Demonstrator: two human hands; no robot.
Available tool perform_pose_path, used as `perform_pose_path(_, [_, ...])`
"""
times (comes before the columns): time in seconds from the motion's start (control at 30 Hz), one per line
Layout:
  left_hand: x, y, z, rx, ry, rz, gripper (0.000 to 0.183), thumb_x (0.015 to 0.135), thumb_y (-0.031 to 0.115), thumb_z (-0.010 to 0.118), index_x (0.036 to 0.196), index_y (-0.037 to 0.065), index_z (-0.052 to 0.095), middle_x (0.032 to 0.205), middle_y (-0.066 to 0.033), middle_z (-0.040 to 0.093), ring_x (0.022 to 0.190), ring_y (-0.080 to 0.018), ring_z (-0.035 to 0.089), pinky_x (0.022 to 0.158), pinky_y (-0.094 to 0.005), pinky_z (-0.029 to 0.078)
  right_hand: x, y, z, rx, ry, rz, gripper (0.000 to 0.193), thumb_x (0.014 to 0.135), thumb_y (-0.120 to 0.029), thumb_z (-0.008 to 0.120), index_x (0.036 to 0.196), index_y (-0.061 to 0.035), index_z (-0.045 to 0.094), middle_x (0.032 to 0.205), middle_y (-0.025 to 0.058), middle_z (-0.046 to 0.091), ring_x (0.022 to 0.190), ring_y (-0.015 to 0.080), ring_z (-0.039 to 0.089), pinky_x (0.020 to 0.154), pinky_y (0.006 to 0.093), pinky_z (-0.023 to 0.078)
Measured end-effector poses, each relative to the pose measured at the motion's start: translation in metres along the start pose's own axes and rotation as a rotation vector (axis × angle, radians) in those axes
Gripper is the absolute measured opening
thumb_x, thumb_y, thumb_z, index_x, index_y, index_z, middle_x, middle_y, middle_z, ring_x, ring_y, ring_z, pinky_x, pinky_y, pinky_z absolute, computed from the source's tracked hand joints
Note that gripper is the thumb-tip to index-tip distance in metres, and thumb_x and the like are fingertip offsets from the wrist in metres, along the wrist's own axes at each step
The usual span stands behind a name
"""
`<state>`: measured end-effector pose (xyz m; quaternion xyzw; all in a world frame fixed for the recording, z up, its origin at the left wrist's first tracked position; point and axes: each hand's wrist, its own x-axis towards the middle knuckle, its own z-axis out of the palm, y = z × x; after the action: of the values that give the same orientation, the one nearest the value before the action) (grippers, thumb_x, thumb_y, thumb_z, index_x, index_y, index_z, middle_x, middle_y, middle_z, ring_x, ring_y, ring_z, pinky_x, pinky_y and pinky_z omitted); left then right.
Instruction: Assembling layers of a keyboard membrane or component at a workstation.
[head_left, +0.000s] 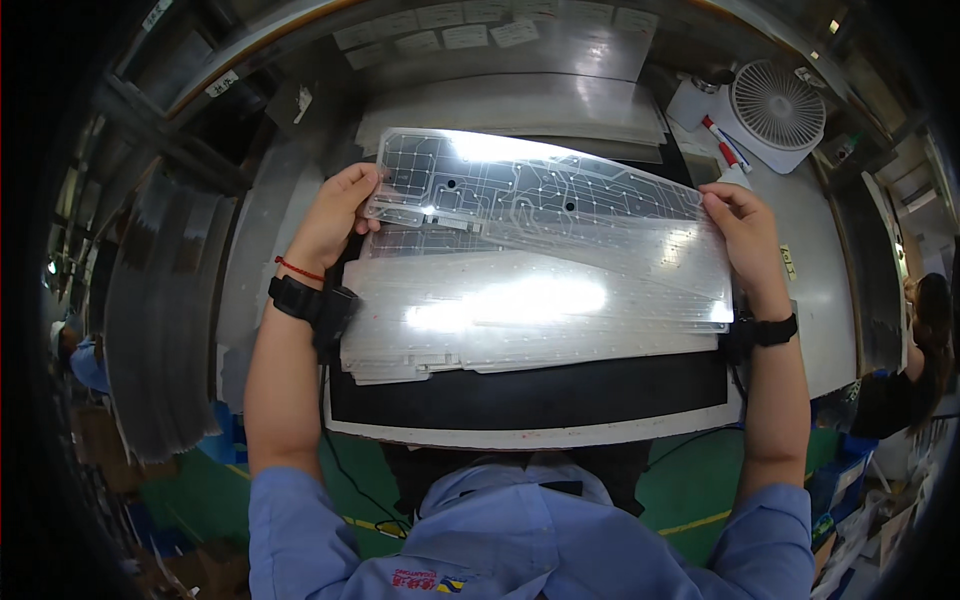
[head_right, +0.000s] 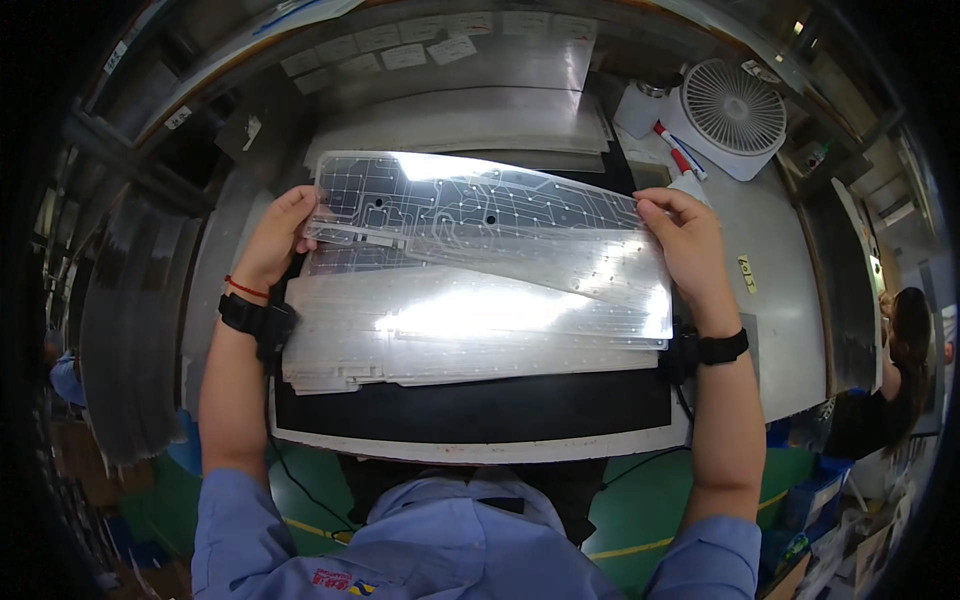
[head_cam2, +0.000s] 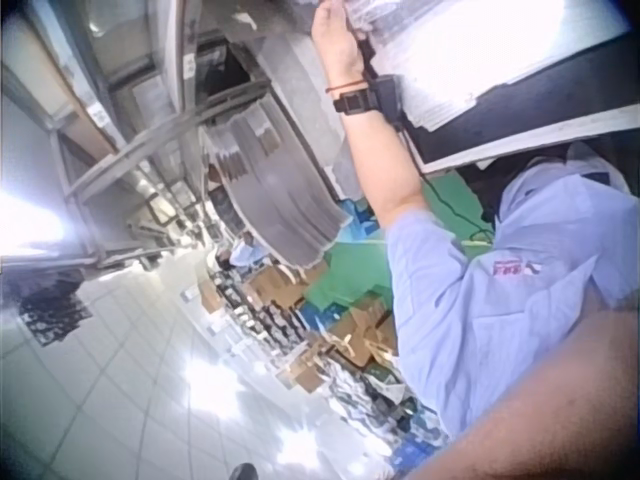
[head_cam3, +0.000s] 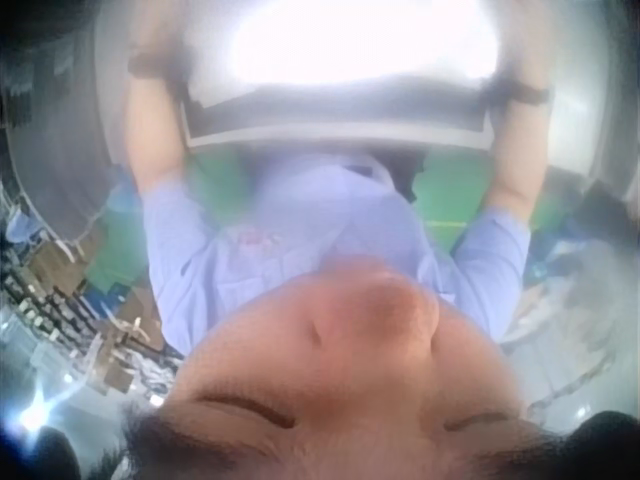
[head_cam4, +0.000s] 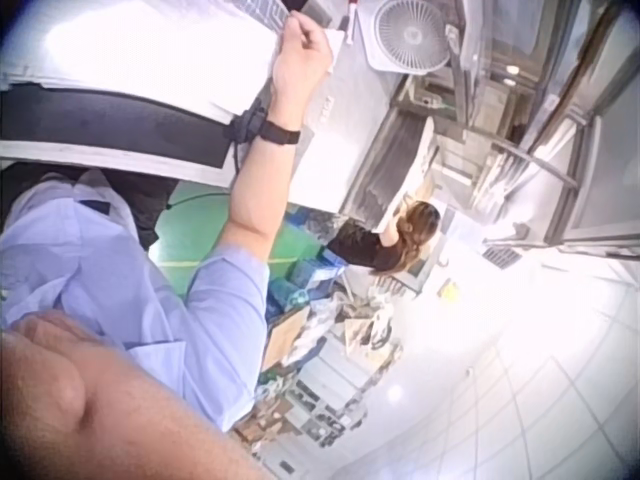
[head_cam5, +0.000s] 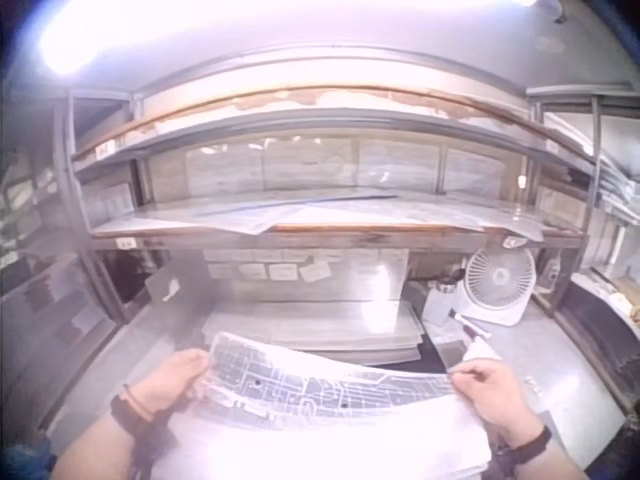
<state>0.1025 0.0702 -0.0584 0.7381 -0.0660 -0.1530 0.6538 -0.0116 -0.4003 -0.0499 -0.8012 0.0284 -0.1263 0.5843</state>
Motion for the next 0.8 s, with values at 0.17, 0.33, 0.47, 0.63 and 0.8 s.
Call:
perform_pose_path(0.17, [0.005, -0.011, -0.016, -0.117, 0.055, 0.093, 0.025, 0.100, 0.023, 0.045, 0.110, 0.003, 0.056, 0.086, -0.0030, 0.062, 0.061, -0.0046, 0.052, 0.050, -0.0170, 0.038, 0.002, -0.003, 0.005, 0.184, 0.036, 0.037, 0.031, 0.092, -0.013, 0.060, 0.120, 0.0012, 0.057, 0.082, -0.0011, 0.062, 0.074, 0.0044, 0.054, 0.067, 0.0182, 0.043])
perform_pose_path(0.33, [0.007, -0.007, -0.013, -0.312, 0.228, 0.085, 0.029, 0.099, 0.020, 0.048, 0.121, 0.001, 0.051, 0.106, -0.0088, 0.062, 0.078, -0.0073, 0.059, 0.065, -0.0167, 0.046, -0.002, -0.004, 0.002, 0.069, -0.118, 0.112, 0.041, 0.091, -0.015, 0.062, 0.127, 0.0037, 0.052, 0.082, -0.0003, 0.061, 0.073, 0.0052, 0.054, 0.066, 0.0195, 0.044])
perform_pose_path(0.47, [0.001, 0.005, -0.001, -0.329, 0.306, 0.119, 0.029, 0.097, 0.019, 0.053, 0.120, 0.002, 0.055, 0.113, -0.0080, 0.064, 0.088, -0.0100, 0.063, 0.071, -0.0166, 0.048, -0.005, -0.009, 0.003, -0.059, -0.255, 0.169, 0.032, 0.088, -0.010, 0.066, 0.117, 0.0021, 0.060, 0.081, 0.0003, 0.062, 0.071, 0.0056, 0.054, 0.065, 0.0198, 0.045])
perform_pose_path(0.63, [-0.012, 0.015, 0.000, 0.223, 0.054, 0.079, 0.022, 0.094, 0.019, 0.057, 0.108, 0.003, 0.064, 0.095, -0.0033, 0.065, 0.081, -0.0075, 0.059, 0.070, -0.0198, 0.047, -0.003, -0.005, 0.002, -0.017, -0.251, 0.077, 0.015, 0.088, -0.008, 0.065, 0.101, -0.0004, 0.067, 0.082, 0.0007, 0.063, 0.072, 0.0053, 0.054, 0.064, 0.0183, 0.044])
perform_pose_path(0.8, [-0.054, 0.041, 0.056, 0.914, -0.351, 0.568, 0.017, 0.085, 0.015, 0.061, 0.093, 0.002, 0.070, 0.081, -0.0091, 0.065, 0.076, -0.0223, 0.061, 0.069, -0.0321, 0.050, -0.002, -0.004, 0.004, 0.021, -0.237, 0.027, 0.014, 0.088, -0.008, 0.065, 0.099, -0.0003, 0.067, 0.083, 0.0007, 0.064, 0.072, 0.0054, 0.055, 0.064, 0.0184, 0.044])
